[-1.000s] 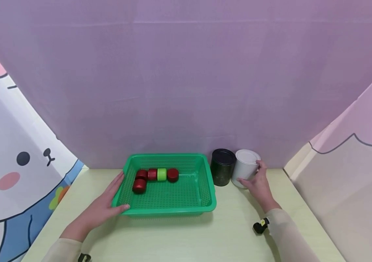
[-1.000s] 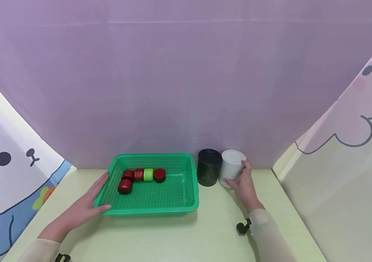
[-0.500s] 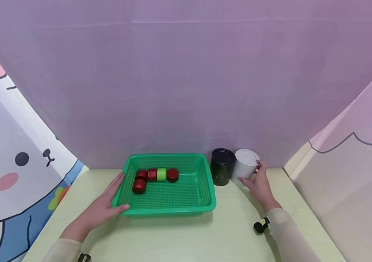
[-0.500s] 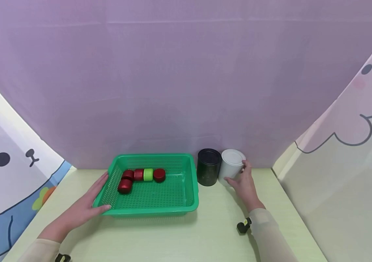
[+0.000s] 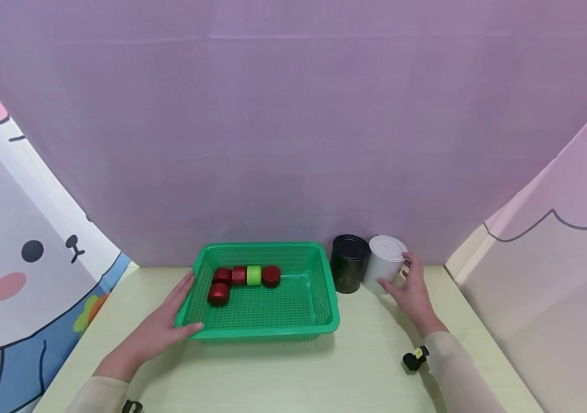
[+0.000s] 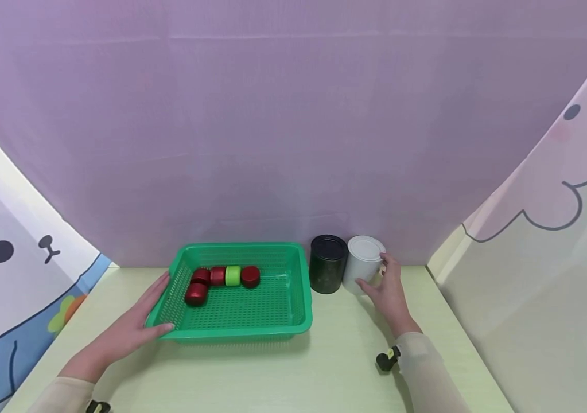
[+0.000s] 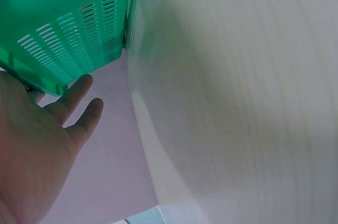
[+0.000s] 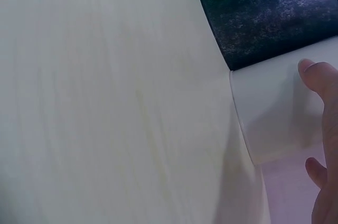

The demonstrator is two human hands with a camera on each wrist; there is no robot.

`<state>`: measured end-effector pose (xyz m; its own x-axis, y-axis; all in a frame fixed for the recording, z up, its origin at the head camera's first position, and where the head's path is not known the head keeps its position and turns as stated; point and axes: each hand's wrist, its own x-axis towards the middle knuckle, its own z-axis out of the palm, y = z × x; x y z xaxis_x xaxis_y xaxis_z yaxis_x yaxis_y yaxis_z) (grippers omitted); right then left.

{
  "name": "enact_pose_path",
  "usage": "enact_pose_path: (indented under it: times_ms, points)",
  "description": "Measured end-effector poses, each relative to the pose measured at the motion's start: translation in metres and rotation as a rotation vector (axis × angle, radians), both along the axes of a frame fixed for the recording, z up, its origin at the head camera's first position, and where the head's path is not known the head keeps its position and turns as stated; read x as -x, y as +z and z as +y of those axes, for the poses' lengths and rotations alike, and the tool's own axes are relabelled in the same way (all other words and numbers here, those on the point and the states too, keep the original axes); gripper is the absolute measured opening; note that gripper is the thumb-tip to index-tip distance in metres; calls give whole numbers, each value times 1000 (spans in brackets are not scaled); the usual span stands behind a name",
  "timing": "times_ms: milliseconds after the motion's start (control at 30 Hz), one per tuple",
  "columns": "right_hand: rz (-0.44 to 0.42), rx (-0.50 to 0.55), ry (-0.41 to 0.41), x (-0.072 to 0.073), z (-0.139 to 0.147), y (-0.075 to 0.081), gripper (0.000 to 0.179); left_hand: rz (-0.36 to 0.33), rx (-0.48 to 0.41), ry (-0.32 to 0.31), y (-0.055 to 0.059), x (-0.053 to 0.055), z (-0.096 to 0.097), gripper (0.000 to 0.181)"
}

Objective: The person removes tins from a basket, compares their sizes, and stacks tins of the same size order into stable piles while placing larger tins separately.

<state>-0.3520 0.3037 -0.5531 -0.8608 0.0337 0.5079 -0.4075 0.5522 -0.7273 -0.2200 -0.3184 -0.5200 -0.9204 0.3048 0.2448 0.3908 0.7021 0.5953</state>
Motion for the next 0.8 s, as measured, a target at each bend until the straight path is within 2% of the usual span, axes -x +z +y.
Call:
enact_pose_path:
  times_ms: [233, 433, 533, 633, 800]
  points:
    - [67, -6, -29, -2, 1, 6, 97, -3, -12, -3, 0, 0, 0, 109]
    - [256, -27, -49, -4, -5, 21, 78, -7, -14, -4, 1, -1, 1, 109]
    - [358, -42, -24, -7, -15, 33, 66, -10, -10, 0, 2, -2, 2, 109]
    - [417, -47, 27, -11, -29, 47, 56, -14, -9, 4, 5, -3, 3, 109]
    - [408, -101, 144, -15, -58, 68, 47, -21, -12, 6, 6, -4, 4, 108]
